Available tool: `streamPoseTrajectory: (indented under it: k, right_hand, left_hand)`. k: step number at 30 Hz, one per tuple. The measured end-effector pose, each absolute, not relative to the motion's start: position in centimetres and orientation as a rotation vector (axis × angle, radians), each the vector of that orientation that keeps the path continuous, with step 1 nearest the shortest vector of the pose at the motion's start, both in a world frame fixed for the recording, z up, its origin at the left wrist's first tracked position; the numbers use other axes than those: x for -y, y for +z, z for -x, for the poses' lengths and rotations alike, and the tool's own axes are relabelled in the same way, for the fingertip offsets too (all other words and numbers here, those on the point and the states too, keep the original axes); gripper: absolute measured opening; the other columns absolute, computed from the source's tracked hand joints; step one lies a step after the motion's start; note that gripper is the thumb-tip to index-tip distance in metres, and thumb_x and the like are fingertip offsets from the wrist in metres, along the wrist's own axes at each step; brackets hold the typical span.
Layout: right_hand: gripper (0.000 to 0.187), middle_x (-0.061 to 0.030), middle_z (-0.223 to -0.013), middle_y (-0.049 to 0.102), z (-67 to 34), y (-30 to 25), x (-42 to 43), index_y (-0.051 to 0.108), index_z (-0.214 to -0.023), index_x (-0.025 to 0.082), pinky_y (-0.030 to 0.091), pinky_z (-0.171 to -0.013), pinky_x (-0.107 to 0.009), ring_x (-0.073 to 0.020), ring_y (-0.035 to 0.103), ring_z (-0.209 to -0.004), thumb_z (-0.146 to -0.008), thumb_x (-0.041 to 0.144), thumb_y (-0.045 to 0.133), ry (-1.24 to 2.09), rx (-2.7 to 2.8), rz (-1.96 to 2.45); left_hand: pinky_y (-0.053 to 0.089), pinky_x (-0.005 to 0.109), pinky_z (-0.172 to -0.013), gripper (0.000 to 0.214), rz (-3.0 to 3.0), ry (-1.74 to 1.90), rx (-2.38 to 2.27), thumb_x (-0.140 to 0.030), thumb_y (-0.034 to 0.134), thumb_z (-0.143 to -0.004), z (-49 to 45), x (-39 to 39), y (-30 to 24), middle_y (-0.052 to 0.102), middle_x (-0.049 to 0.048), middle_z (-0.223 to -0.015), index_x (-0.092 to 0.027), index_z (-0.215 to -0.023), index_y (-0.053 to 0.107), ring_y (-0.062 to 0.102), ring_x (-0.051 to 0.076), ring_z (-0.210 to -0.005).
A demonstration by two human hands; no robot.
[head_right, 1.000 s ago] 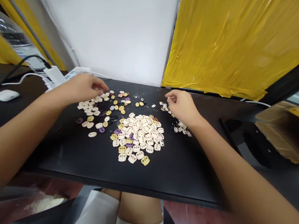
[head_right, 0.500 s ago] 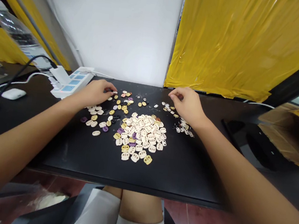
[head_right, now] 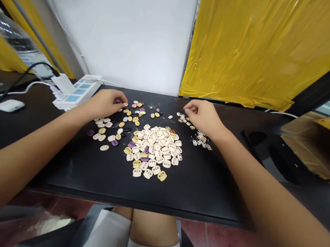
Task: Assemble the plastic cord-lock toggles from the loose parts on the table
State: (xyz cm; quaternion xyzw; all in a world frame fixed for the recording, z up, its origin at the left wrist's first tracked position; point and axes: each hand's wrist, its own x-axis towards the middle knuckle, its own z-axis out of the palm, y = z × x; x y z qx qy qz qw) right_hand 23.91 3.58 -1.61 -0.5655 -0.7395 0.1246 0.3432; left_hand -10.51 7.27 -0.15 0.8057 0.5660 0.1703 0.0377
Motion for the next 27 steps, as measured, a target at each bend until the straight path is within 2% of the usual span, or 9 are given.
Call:
streamPoseTrajectory:
  k: [7, 12, 16, 18, 20, 23, 27]
  right_hand:
    - [0.014, -0.0062, -0.074, 0.074, -24.6, -1.1, -3.6, 0.077, -0.085, 0.015, 0.048, -0.066, -0.034, -0.0199, 0.065, -0.068, -0.081, 0.02, 0.065, 0.354, 2.017, 1.536]
    - [0.016, -0.005, -0.068, 0.071, -25.5, -1.0, -3.9, 0.079, -0.083, 0.017, 0.047, -0.065, -0.035, -0.0195, 0.061, -0.062, -0.079, 0.02, 0.065, 0.252, 2.086, 1.585]
    - [0.017, -0.0058, -0.071, 0.072, -25.3, -0.9, -3.7, 0.081, -0.084, 0.019, 0.049, -0.068, -0.039, -0.0213, 0.062, -0.065, -0.081, 0.025, 0.065, 0.248, 2.081, 1.494]
    - [0.02, -0.0075, -0.08, 0.074, -24.7, -1.2, -3.5, 0.082, -0.092, 0.02, 0.052, -0.075, -0.042, -0.024, 0.065, -0.073, -0.084, 0.027, 0.065, 0.241, 2.124, 1.414]
    - [0.028, -0.0108, -0.095, 0.074, -24.0, -1.6, -3.3, 0.081, -0.108, 0.021, 0.052, -0.088, -0.047, -0.029, 0.066, -0.092, -0.089, 0.028, 0.063, 0.18, 2.225, 1.317]
    - [0.04, -0.0151, -0.115, 0.068, -23.3, -2.4, -3.3, 0.074, -0.13, 0.023, 0.047, -0.103, -0.055, -0.0343, 0.058, -0.115, -0.095, 0.028, 0.056, 0.062, 2.372, 1.226]
    - [0.039, -0.0171, -0.12, 0.065, -23.8, -2.9, -3.7, 0.075, -0.128, 0.021, 0.042, -0.108, -0.058, -0.0363, 0.053, -0.118, -0.096, 0.027, 0.053, -0.045, 2.378, 1.274]
  left_hand:
    - [0.054, 0.038, -0.084, 0.028, -2.437, 0.575, -1.712, -0.019, 0.056, -0.081, 10.4, -7.1, 0.0, 0.079, 0.0106, -0.092, -0.016, -0.099, 0.077, 0.072, 0.027, -0.089]
    - [0.053, 0.042, -0.091, 0.033, -2.444, 0.628, -1.761, -0.022, 0.049, -0.087, 9.8, -6.4, 0.9, 0.079, 0.0117, -0.105, -0.017, -0.104, 0.077, 0.069, 0.028, -0.095]
    - [0.052, 0.041, -0.088, 0.028, -2.337, 0.766, -1.761, -0.027, 0.051, -0.091, 8.7, -5.4, 1.5, 0.076, 0.0115, -0.097, -0.017, -0.104, 0.074, 0.067, 0.027, -0.089]
    - [0.051, 0.038, -0.086, 0.024, -2.284, 0.835, -1.671, -0.028, 0.052, -0.092, 7.9, -4.8, 1.5, 0.075, 0.0102, -0.096, -0.017, -0.102, 0.071, 0.066, 0.024, -0.088]
    - [0.051, 0.035, -0.082, 0.02, -2.236, 0.875, -1.533, -0.028, 0.053, -0.093, 7.0, -4.2, 1.2, 0.075, 0.009, -0.097, -0.017, -0.1, 0.069, 0.066, 0.021, -0.086]
    - [0.052, 0.033, -0.078, 0.015, -2.147, 0.87, -1.337, -0.027, 0.054, -0.094, 5.9, -3.6, 0.5, 0.075, 0.009, -0.095, -0.017, -0.098, 0.065, 0.068, 0.019, -0.084]
    - [0.054, 0.032, -0.076, 0.01, -2.082, 0.832, -1.235, -0.024, 0.055, -0.093, 5.4, -3.4, -0.1, 0.075, 0.0086, -0.09, -0.018, -0.097, 0.062, 0.07, 0.018, -0.083]
